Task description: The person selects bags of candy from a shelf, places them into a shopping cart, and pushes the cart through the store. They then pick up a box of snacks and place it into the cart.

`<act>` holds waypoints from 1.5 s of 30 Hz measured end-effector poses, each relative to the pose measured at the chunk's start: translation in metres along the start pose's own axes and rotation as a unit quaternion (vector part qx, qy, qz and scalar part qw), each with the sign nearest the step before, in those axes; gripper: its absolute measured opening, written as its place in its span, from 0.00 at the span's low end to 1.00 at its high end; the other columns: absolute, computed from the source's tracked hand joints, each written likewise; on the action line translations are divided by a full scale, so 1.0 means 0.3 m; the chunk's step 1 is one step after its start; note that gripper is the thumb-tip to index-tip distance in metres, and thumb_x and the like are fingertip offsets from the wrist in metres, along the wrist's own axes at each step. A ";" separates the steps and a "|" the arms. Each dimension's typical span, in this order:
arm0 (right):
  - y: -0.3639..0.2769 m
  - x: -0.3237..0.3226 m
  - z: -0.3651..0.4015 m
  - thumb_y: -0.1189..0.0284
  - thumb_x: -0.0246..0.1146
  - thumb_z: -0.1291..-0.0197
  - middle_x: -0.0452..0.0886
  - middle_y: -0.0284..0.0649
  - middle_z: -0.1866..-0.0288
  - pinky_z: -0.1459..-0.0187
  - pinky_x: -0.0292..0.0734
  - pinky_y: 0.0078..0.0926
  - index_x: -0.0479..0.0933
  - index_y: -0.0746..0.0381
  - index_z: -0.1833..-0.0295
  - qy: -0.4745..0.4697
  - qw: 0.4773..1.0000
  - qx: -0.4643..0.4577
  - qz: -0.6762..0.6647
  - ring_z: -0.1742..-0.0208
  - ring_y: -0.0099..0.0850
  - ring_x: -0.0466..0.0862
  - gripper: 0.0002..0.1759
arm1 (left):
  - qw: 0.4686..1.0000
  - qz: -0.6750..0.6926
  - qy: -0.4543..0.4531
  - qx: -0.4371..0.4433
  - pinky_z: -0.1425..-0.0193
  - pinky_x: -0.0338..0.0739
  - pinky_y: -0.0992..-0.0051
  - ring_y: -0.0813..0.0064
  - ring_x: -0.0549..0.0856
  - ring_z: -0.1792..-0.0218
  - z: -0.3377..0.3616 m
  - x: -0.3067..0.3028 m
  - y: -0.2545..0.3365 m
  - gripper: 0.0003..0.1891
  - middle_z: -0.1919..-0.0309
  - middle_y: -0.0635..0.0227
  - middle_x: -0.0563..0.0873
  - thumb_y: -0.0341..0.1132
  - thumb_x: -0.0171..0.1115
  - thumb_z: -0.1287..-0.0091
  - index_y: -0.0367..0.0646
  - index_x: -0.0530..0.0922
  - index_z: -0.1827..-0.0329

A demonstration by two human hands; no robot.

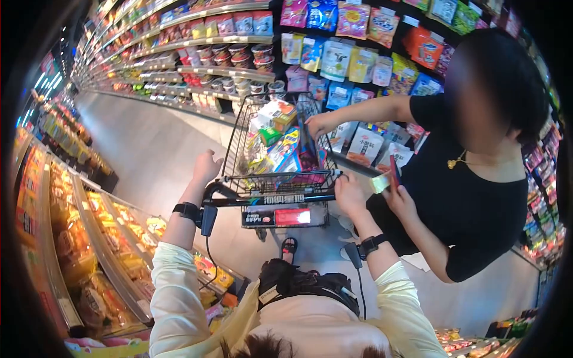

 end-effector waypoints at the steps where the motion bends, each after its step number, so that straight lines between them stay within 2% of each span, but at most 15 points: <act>1: 0.003 -0.018 0.003 0.63 0.49 0.35 0.66 0.50 0.36 0.40 0.67 0.42 0.72 0.65 0.46 0.033 0.999 0.022 -0.013 0.40 0.49 0.70 0.20 | 1.000 0.006 0.001 -0.029 0.47 0.74 0.60 0.49 0.81 0.52 0.035 0.010 -0.032 0.25 0.57 0.41 0.81 0.47 0.61 0.39 0.30 0.74 0.51; 6: 0.016 -0.021 0.005 0.63 0.52 0.38 0.65 0.52 0.36 0.44 0.70 0.43 0.70 0.63 0.44 0.069 0.996 0.039 -0.033 0.40 0.48 0.71 0.20 | 0.984 -0.005 -0.082 -0.160 0.51 0.75 0.57 0.48 0.82 0.56 0.198 0.127 -0.150 0.30 0.61 0.41 0.82 0.56 0.53 0.36 0.29 0.75 0.58; 9: 0.031 -0.033 0.021 0.63 0.53 0.39 0.70 0.51 0.43 0.48 0.73 0.43 0.69 0.62 0.44 0.121 0.990 0.044 -0.059 0.46 0.50 0.74 0.20 | 0.988 -0.022 -0.050 -0.146 0.53 0.76 0.57 0.50 0.82 0.57 0.241 0.109 -0.112 0.26 0.62 0.47 0.83 0.54 0.51 0.35 0.34 0.76 0.60; 14: 0.053 -0.023 0.039 0.62 0.56 0.40 0.73 0.48 0.51 0.51 0.72 0.44 0.72 0.62 0.49 0.162 0.980 0.061 -0.099 0.51 0.50 0.76 0.18 | 0.973 -0.066 0.015 -0.222 0.56 0.77 0.59 0.55 0.84 0.60 0.260 0.057 -0.068 0.16 0.65 0.55 0.85 0.45 0.47 0.33 0.44 0.79 0.60; 18: 0.052 -0.006 0.033 0.62 0.56 0.39 0.72 0.49 0.50 0.50 0.72 0.43 0.72 0.62 0.49 0.158 0.979 0.068 -0.106 0.49 0.50 0.75 0.18 | 0.974 -0.064 0.029 -0.216 0.57 0.77 0.60 0.56 0.84 0.60 0.252 0.060 -0.074 0.15 0.65 0.56 0.85 0.43 0.48 0.35 0.44 0.79 0.61; 24: 0.040 -0.017 0.030 0.61 0.55 0.37 0.73 0.51 0.51 0.47 0.69 0.42 0.71 0.65 0.47 0.150 0.985 -0.016 -0.085 0.48 0.50 0.74 0.20 | 0.978 -0.072 0.037 -0.194 0.59 0.78 0.60 0.57 0.85 0.63 0.254 0.066 -0.079 0.15 0.67 0.55 0.85 0.42 0.47 0.36 0.42 0.80 0.63; 25: 0.053 -0.003 0.018 0.65 0.58 0.40 0.70 0.53 0.44 0.43 0.68 0.40 0.68 0.64 0.42 0.079 0.994 0.029 -0.075 0.43 0.51 0.72 0.23 | 0.978 -0.074 0.042 -0.192 0.60 0.78 0.60 0.56 0.85 0.63 0.252 0.066 -0.077 0.15 0.68 0.55 0.85 0.41 0.47 0.36 0.42 0.80 0.63; 26: 0.045 -0.020 0.008 0.65 0.58 0.40 0.70 0.53 0.44 0.43 0.68 0.40 0.68 0.64 0.42 0.080 0.994 0.032 -0.072 0.43 0.51 0.72 0.23 | 0.978 -0.071 0.040 -0.190 0.60 0.78 0.60 0.56 0.85 0.63 0.247 0.068 -0.073 0.15 0.68 0.55 0.85 0.41 0.47 0.36 0.42 0.80 0.63; 28: -0.049 -0.097 0.012 0.70 0.61 0.42 0.62 0.55 0.35 0.38 0.65 0.39 0.60 0.63 0.34 0.133 0.990 -0.047 -0.018 0.35 0.52 0.65 0.31 | 0.976 -0.079 0.042 -0.197 0.62 0.78 0.60 0.56 0.85 0.65 0.256 0.066 -0.069 0.15 0.69 0.55 0.85 0.41 0.48 0.37 0.41 0.80 0.63; 30: -0.184 -0.228 0.007 0.74 0.61 0.44 0.54 0.56 0.29 0.35 0.61 0.39 0.53 0.62 0.29 0.124 0.980 -0.136 -0.074 0.30 0.52 0.59 0.37 | 0.977 -0.074 0.039 -0.196 0.62 0.78 0.60 0.56 0.85 0.65 0.260 0.056 -0.053 0.15 0.69 0.55 0.85 0.41 0.48 0.37 0.41 0.80 0.64; 34: -0.313 -0.408 0.019 0.71 0.59 0.41 0.55 0.56 0.29 0.35 0.61 0.42 0.52 0.63 0.29 0.203 0.957 -0.200 -0.053 0.33 0.53 0.63 0.36 | 0.977 -0.082 0.034 -0.196 0.62 0.79 0.61 0.57 0.85 0.64 0.266 0.073 -0.064 0.15 0.68 0.55 0.85 0.41 0.48 0.37 0.41 0.80 0.63; 36: -0.239 -0.400 -0.012 0.69 0.57 0.39 0.58 0.55 0.30 0.35 0.60 0.41 0.54 0.60 0.29 0.272 0.948 -0.155 -0.062 0.33 0.53 0.62 0.33 | 0.978 -0.078 0.035 -0.192 0.61 0.79 0.61 0.57 0.85 0.64 0.265 0.084 -0.066 0.15 0.67 0.55 0.85 0.40 0.48 0.37 0.41 0.80 0.63; 38: -0.159 -0.254 -0.037 0.62 0.52 0.35 0.63 0.52 0.32 0.33 0.56 0.44 0.61 0.60 0.32 0.212 0.964 -0.123 -0.103 0.32 0.49 0.63 0.27 | 0.978 -0.075 0.034 -0.189 0.61 0.79 0.61 0.57 0.85 0.64 0.269 0.087 -0.065 0.15 0.67 0.55 0.85 0.40 0.48 0.37 0.40 0.80 0.63; 40: -0.117 -0.098 -0.011 0.57 0.47 0.32 0.67 0.47 0.34 0.32 0.51 0.46 0.71 0.61 0.40 0.053 0.997 -0.055 0.015 0.32 0.43 0.64 0.24 | 0.978 -0.070 0.034 -0.193 0.62 0.79 0.61 0.58 0.85 0.64 0.282 0.090 -0.057 0.14 0.67 0.55 0.85 0.39 0.48 0.37 0.40 0.80 0.63; 45: -0.073 -0.012 0.060 0.57 0.44 0.32 0.78 0.42 0.48 0.31 0.47 0.46 0.80 0.62 0.55 0.063 0.991 -0.053 0.101 0.35 0.37 0.68 0.24 | 0.977 -0.070 0.031 -0.200 0.63 0.79 0.62 0.58 0.85 0.64 0.318 0.101 -0.032 0.13 0.67 0.55 0.85 0.39 0.48 0.37 0.40 0.79 0.63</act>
Point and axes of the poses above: each hand's wrist, its own z-axis away from the middle knuckle, its own x-axis out of the palm, y = z × x, the point moved 7 cm from there along -z, towards the middle knuckle
